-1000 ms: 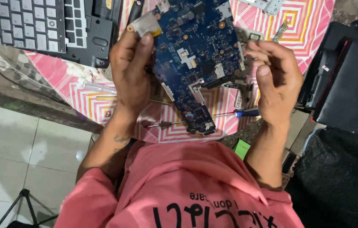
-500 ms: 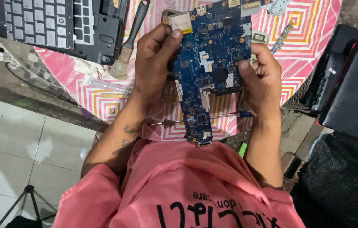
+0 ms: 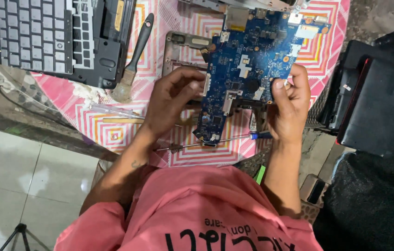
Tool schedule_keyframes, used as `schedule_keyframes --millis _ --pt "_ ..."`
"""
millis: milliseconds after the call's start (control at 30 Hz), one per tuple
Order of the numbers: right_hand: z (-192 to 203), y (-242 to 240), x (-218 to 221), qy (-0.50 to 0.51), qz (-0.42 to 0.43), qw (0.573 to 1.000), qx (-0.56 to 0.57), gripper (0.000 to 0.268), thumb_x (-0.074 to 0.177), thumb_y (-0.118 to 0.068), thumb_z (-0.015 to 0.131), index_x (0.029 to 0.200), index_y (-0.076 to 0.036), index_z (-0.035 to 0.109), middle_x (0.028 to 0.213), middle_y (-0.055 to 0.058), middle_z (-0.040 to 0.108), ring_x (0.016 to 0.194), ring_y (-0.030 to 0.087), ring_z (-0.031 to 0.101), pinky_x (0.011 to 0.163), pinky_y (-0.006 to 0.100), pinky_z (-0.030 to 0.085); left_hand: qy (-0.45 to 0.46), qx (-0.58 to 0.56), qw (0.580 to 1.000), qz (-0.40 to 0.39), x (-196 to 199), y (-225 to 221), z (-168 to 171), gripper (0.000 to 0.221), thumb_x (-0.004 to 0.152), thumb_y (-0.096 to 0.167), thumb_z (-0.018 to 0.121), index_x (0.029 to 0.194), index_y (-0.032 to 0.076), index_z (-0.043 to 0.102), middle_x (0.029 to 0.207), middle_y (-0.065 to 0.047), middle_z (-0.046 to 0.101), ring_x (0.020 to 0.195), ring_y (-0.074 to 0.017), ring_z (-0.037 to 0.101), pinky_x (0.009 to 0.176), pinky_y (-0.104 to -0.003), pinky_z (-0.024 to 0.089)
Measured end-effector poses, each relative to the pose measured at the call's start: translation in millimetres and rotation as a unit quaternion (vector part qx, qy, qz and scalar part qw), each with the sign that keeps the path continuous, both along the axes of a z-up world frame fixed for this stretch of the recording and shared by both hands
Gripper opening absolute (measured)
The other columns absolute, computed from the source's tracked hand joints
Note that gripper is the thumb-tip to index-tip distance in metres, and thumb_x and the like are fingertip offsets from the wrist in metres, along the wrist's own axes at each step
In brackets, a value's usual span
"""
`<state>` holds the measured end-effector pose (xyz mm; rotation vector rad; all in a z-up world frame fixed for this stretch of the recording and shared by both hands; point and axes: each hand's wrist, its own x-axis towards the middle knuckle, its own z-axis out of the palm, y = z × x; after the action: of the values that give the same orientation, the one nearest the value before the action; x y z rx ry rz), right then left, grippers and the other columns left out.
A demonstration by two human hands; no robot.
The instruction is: Disassembling and cleaning a laptop motherboard and its internal components on a workspace.
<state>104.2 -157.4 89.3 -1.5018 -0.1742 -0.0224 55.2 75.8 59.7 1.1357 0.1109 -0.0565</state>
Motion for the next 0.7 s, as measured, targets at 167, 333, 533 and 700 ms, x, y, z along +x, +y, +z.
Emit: schedule_keyframes --millis 167,333,533,700 --pt "11 -15 3 -0.079 -0.037 0.996 -0.011 0.027 0.103 -0.021 0.061 0.124 -0.007 0.052 0.072 -0.003 0.052 0.057 -0.002 0.038 0.061 0.016 0.037 -0.027 0.075 0.997 0.015 -2 3 5 0.024 0.096 0.023 0.065 0.111 0.005 0.069 0.099 -0.013 0.069 0.098 -0.0202 0.065 0.087 -0.037 0.056" --pt "10 -46 5 -0.183 -0.091 0.978 -0.050 0.030 0.102 -0.015 0.061 0.126 -0.001 0.051 0.091 0.007 0.052 0.072 0.007 0.048 0.078 0.022 0.044 -0.040 0.103 0.993 0.032 -2 3 14 0.018 0.095 0.019 0.067 0.107 0.006 0.071 0.094 -0.008 0.067 0.094 -0.0162 0.062 0.085 -0.033 0.055" --pt "9 -53 4 -0.347 -0.113 0.924 -0.114 0.021 0.099 -0.006 0.063 0.116 0.001 0.051 0.106 0.014 0.053 0.096 0.015 0.051 0.094 0.034 0.045 -0.075 0.019 0.997 -0.003 -4 -6 19 0.028 0.096 0.025 0.063 0.112 0.002 0.066 0.088 -0.013 0.069 0.084 -0.0171 0.066 0.078 -0.032 0.058" --pt "15 -36 6 -0.404 -0.036 0.902 -0.144 0.025 0.100 -0.017 0.063 0.102 0.006 0.055 0.090 0.035 0.063 0.084 0.048 0.069 0.077 0.049 0.054 -0.059 -0.141 0.986 -0.060 -7 -17 32 0.059 0.097 0.054 0.052 0.121 0.000 0.060 0.094 -0.013 0.074 0.089 -0.0163 0.073 0.079 -0.030 0.060"
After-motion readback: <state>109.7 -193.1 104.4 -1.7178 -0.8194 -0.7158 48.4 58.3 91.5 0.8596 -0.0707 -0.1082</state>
